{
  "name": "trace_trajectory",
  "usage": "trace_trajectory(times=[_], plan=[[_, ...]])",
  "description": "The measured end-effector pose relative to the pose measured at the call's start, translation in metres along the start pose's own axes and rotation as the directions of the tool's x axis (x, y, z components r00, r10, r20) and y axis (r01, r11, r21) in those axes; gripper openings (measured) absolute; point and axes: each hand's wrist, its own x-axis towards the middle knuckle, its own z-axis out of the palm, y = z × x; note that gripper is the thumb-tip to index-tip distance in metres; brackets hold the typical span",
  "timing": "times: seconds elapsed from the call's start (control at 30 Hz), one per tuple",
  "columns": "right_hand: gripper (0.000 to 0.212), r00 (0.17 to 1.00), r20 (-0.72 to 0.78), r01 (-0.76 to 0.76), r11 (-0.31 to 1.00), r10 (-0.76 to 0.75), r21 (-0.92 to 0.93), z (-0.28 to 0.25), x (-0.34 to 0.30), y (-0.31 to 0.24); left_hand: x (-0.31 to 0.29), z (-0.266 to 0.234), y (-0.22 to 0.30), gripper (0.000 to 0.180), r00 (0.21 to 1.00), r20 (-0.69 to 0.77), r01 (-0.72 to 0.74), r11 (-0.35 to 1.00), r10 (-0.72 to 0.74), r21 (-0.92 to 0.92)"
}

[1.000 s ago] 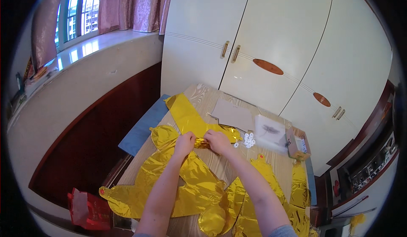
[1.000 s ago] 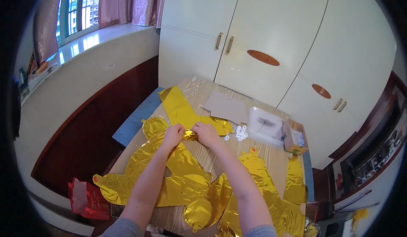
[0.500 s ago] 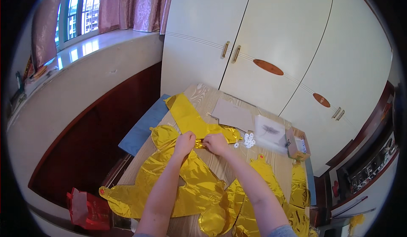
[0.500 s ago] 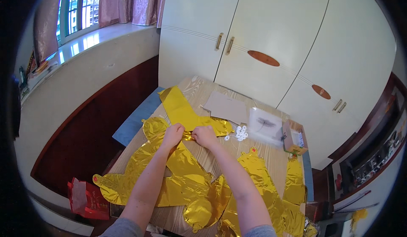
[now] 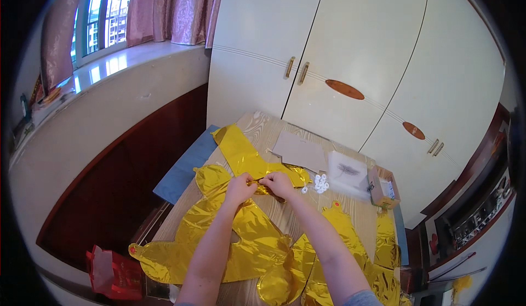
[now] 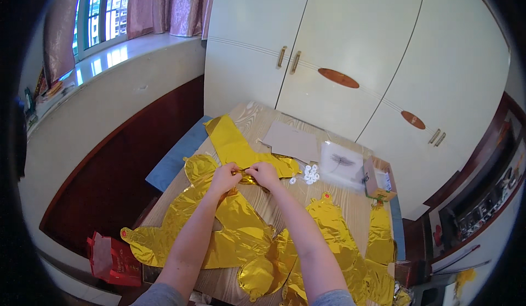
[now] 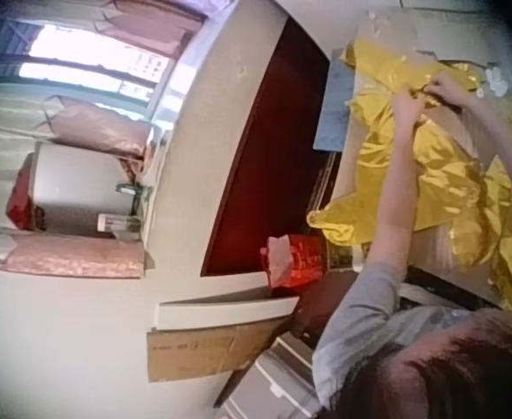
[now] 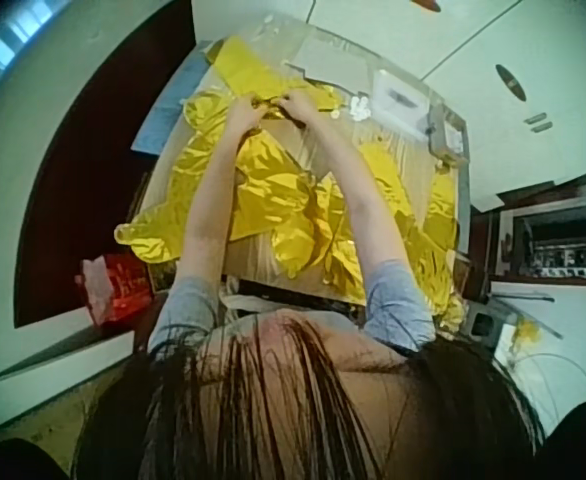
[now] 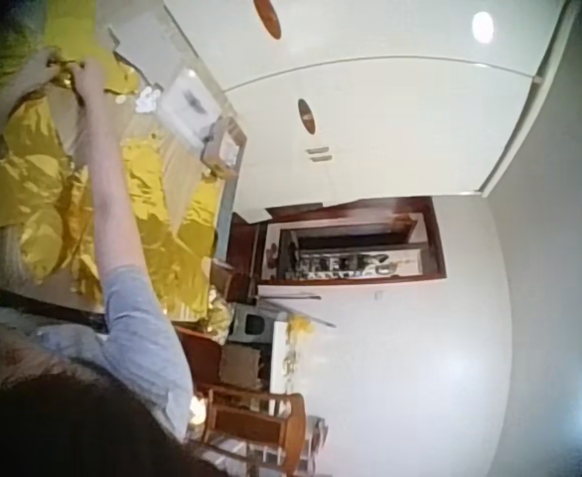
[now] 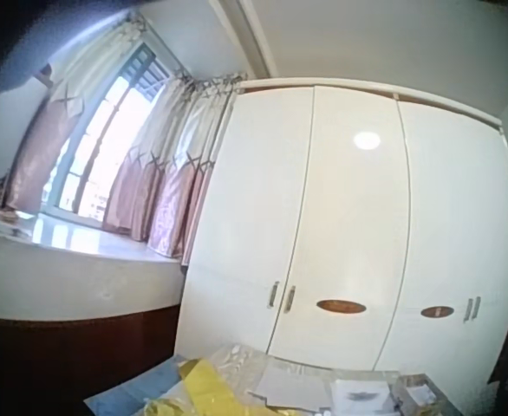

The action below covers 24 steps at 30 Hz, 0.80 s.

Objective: Manual folding and packaging of gold foil sheets using a cardboard template.

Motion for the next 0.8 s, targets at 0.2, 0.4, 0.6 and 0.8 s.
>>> trace_trajectory(times=[0.2, 0.4, 0.6, 0.8], plan=[[0.015, 0.996, 0.009, 0.086, 0.992, -0.085, -0.088, 0.000, -0.004, 0.008, 0.000, 0.000, 0.001, 0.038, 0.999, 0.011, 0.033, 0.999, -0.033, 0.009], [0.013, 0.977, -0.079, 0.145, 0.896, -0.196, -0.419, -0.007, -0.012, 0.004, 0.001, 0.004, -0.002, 0.043, 0.999, 0.031, 0.023, 0.999, -0.025, 0.044], [0.019, 0.974, -0.086, 0.139, 0.857, -0.208, -0.497, -0.009, -0.014, -0.008, -0.004, 0.001, 0.016, 0.040, 0.999, -0.023, 0.043, 0.994, -0.041, 0.102], [0.017, 0.950, -0.148, 0.164, 0.842, -0.276, -0.514, -0.002, -0.016, -0.015, -0.002, 0.010, 0.001, 0.025, 0.999, -0.016, -0.025, 0.964, 0.030, 0.264]])
